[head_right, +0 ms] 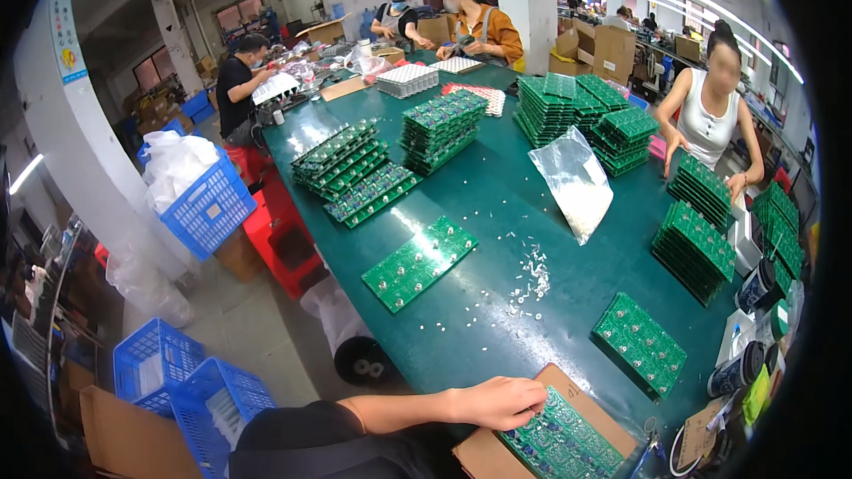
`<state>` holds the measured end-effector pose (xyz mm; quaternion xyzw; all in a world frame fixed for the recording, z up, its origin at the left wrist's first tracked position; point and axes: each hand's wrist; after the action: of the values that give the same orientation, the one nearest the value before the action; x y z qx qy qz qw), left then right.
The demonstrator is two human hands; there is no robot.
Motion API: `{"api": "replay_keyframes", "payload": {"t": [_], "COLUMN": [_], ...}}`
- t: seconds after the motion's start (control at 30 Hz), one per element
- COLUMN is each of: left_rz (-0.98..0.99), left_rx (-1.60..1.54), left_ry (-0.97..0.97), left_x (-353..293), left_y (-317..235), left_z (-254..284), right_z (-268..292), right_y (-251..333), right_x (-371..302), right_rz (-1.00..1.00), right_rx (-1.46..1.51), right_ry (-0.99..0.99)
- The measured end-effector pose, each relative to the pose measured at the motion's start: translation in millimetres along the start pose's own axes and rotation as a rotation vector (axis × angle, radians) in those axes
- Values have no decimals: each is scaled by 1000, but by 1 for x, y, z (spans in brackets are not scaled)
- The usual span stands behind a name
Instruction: The person places a circuit board onto a cardboard holder, solders electronic components onto the board using a soldering iron, and turns the board over by hand.
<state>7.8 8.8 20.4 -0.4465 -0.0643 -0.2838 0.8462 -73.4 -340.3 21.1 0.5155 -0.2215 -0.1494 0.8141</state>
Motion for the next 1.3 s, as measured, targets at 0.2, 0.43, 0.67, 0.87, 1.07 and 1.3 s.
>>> {"api": "replay_keyframes", "payload": {"t": [0.2,0.43,0.67,0.87,1.07,1.3], "left_rz": [45,169,151,143,106,63], "left_rx": [-7,-111,137,119,84,41], "left_ry": [25,-245,-236,-75,-134,-200], "left_x": [-6,-3,-7,-9,-10,-10], "left_y": [-8,-2,17,21,24,27], "left_z": [4,21,3,-10,-13,-15], "right_z": [-12,-26,-30,-25,-30,-38], "right_y": [11,40,14,8,0,-7], "right_x": [-16,-41,-40,-44,-46,-46], "right_rz": [-49,56,63,83,109,146], "right_rx": [-105,-391,-393,-411,-414,-422], "right_ry": [42,35,58,27,5,-17]}}
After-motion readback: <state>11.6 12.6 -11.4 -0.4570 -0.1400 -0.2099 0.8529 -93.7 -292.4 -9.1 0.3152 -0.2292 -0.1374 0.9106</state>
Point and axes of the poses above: each hand's wrist, its own x-axis towards the middle knuckle, its own z-axis out of the back of the hand, y = z × x, and after that the axes turned 8 degrees about -z, right-handed
